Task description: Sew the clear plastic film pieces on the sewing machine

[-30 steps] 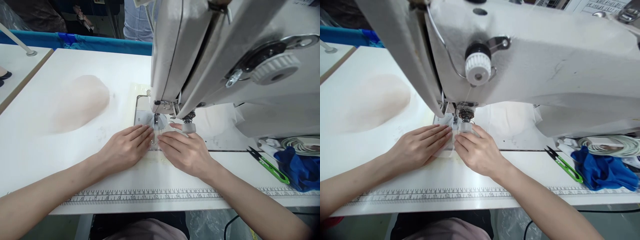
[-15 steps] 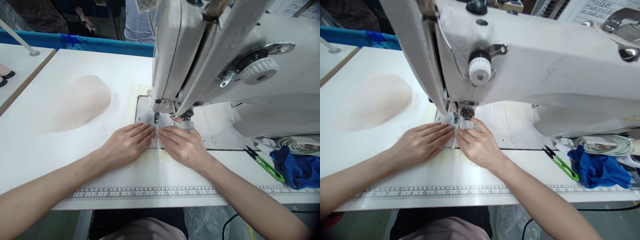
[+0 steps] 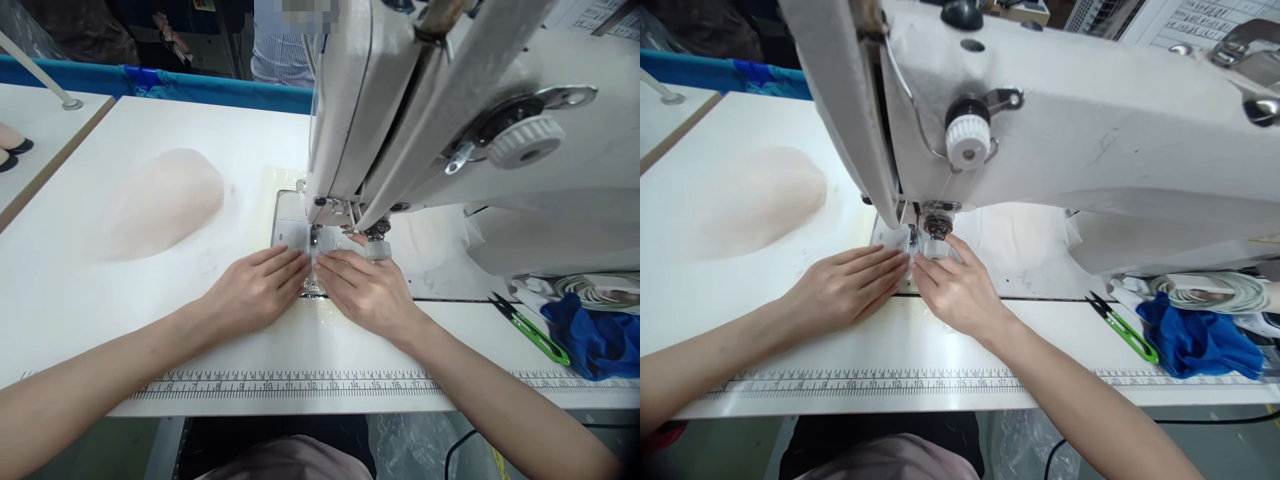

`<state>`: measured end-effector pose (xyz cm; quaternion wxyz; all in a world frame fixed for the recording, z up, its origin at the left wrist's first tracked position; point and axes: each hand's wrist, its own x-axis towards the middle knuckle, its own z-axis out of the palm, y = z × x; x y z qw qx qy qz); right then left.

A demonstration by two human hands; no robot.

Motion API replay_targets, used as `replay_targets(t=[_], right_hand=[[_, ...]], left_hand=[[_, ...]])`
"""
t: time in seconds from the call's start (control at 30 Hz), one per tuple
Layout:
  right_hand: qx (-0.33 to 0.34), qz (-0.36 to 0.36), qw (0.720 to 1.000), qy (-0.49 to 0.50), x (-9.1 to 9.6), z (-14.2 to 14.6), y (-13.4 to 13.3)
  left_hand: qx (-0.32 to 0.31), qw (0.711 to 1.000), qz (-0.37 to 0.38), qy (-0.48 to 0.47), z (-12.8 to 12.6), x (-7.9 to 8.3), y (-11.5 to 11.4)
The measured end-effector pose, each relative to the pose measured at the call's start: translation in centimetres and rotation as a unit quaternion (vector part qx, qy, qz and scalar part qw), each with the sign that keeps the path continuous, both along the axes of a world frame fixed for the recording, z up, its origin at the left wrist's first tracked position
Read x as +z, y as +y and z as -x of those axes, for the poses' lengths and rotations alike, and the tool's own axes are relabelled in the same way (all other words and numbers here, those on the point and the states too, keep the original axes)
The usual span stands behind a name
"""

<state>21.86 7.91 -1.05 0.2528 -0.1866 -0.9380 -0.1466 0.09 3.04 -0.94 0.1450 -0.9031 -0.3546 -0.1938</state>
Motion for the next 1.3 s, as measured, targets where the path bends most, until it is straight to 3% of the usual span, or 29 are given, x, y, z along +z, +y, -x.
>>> replay_targets(t=[0.3, 0.87, 1.3], right_hand=[[-0.034, 0.041, 0.999, 0.002, -0.1, 0.2, -0.3], [-0.077, 0.036, 0.996, -0.029, 0.0, 0.4, 0.1], [-0.089, 0.032, 0.995, -0.026, -0.1, 0.0, 0.5]], left_hand=[[0.026, 0.999, -0.021, 0.030, -0.1, 0.0, 0.4], [0.065, 0.998, -0.012, 0.019, -0.1, -0.1, 0.7], [0.086, 0.995, 0.042, -0.025, 0.3, -0.8, 2.3]])
